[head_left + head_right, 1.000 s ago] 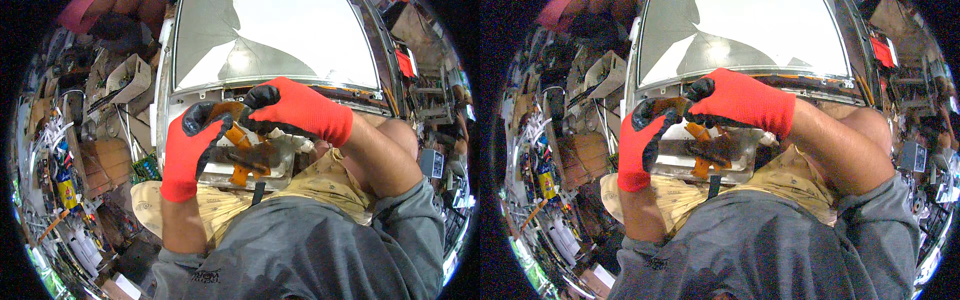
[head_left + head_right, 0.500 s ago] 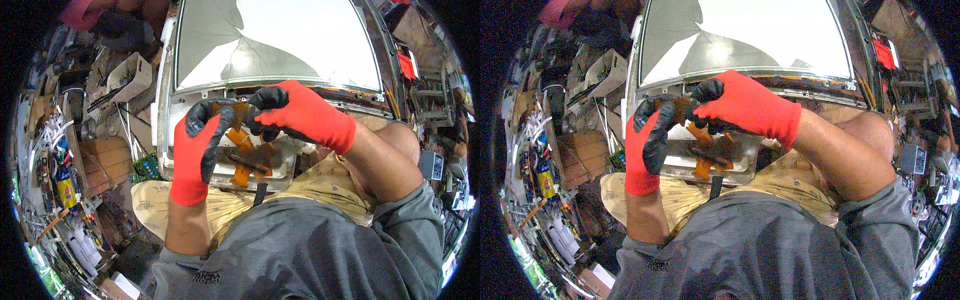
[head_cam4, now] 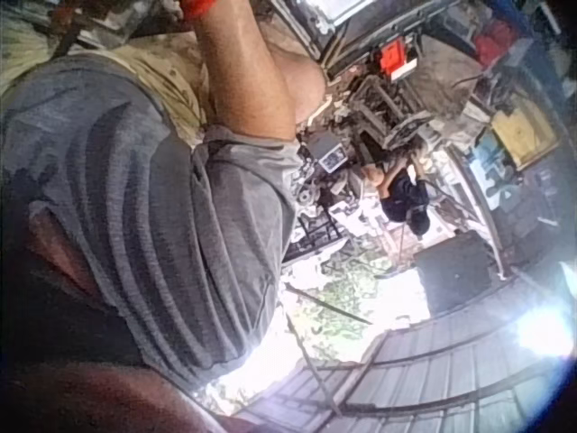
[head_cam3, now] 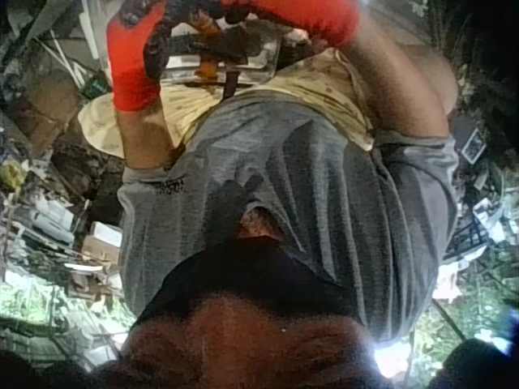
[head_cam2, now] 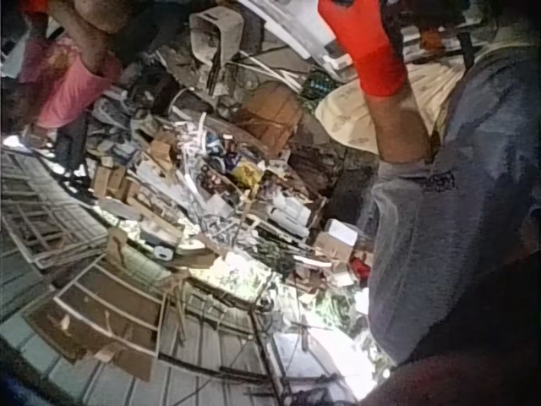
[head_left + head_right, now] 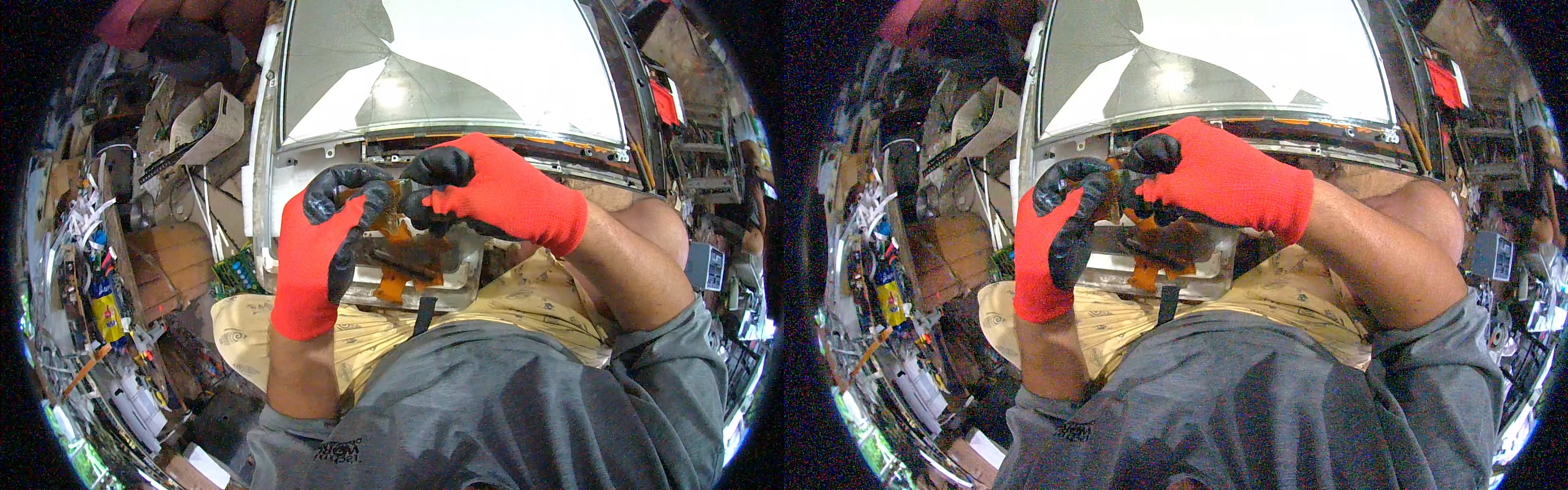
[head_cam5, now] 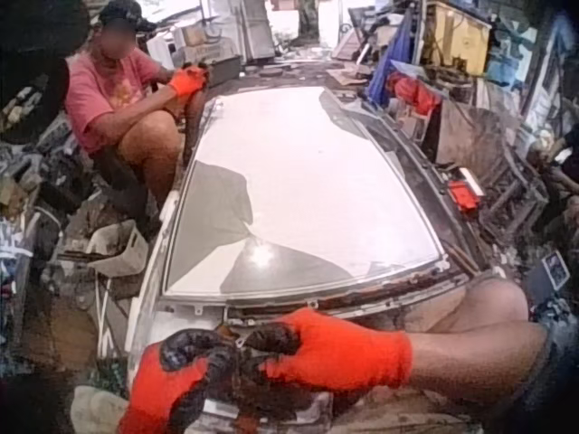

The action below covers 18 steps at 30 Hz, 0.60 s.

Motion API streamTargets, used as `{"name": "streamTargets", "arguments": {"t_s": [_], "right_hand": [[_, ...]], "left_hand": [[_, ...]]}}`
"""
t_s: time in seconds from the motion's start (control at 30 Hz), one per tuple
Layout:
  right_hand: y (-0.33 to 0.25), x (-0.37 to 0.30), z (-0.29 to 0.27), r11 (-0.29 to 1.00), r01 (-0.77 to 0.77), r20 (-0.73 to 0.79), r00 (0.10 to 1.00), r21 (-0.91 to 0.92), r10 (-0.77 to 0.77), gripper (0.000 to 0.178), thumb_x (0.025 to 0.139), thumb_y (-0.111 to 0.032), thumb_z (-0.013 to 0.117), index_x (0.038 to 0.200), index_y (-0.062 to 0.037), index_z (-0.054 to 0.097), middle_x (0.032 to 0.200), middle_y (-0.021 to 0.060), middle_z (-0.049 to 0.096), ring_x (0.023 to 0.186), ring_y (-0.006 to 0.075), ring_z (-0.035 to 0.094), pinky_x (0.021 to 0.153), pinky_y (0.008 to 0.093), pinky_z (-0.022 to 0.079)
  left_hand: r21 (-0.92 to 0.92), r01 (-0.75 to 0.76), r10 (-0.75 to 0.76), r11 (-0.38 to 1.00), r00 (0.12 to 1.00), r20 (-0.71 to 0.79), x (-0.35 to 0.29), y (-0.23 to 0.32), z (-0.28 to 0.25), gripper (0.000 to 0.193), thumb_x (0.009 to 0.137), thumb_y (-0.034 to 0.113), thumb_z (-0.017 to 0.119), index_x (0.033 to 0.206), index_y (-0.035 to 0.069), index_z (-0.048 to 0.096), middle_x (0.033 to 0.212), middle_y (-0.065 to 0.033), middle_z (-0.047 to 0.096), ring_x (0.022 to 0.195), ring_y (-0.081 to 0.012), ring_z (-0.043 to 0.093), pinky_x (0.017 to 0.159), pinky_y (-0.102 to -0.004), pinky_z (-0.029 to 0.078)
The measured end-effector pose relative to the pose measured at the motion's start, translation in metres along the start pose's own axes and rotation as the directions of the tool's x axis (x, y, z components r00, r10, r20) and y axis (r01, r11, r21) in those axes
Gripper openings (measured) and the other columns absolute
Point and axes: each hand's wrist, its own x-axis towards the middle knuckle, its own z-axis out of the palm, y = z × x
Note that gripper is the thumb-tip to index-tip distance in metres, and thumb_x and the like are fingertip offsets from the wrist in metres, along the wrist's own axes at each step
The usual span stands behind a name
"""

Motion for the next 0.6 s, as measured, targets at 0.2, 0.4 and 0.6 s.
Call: {"name": "streamTargets", "arguments": {"t_s": [0.2, 0.4, 0.6], "right_hand": [[0.0029, -0.0004, -0.0016, 0.994, 0.091, -0.047, 0.995, 0.058, -0.088, 0.022, 0.081, -0.02, 0.07, 0.097, -0.0042, 0.071, 0.079, 0.0085, 0.07, 0.073, 0.0155, 0.063, 0.069, 0.0321, 0.051], [0.0041, 0.0006, 0.0001, 0.99, 0.064, -0.066, 0.996, 0.125, -0.056, 0.025, 0.082, -0.021, 0.07, 0.099, -0.0031, 0.071, 0.082, 0.0052, 0.07, 0.075, 0.0116, 0.061, 0.071, 0.0304, 0.05], [0.0053, -0.0003, -0.0009, 0.956, 0.019, -0.016, 1.0, 0.294, -0.015, 0.023, 0.084, -0.017, 0.069, 0.1, -0.0017, 0.07, 0.083, 0.0027, 0.07, 0.076, 0.0087, 0.06, 0.071, 0.0275, 0.05]], "left_hand": [[-0.053, 0.028, -0.028, 0.998, 1.0, -0.006, -0.0001, 0.0001, 0.0001, 0.021, 0.088, 0.008, 0.068, 0.107, -0.002, 0.067, 0.094, -0.0052, 0.069, 0.085, -0.01, 0.062, 0.078, -0.0245, 0.05], [-0.154, 0.021, -0.025, 0.988, 0.999, -0.029, 0.0013, -0.0065, -0.0018, 0.02, 0.089, 0.008, 0.067, 0.107, -0.001, 0.067, 0.096, -0.0055, 0.069, 0.086, -0.0103, 0.062, 0.079, -0.025, 0.05], [-0.144, -0.026, 0.022, 0.989, 0.999, -0.029, 0.002, -0.0066, -0.0005, 0.02, 0.089, 0.007, 0.067, 0.107, -0.001, 0.067, 0.097, -0.0055, 0.069, 0.088, -0.0107, 0.062, 0.081, -0.0254, 0.05]]}}
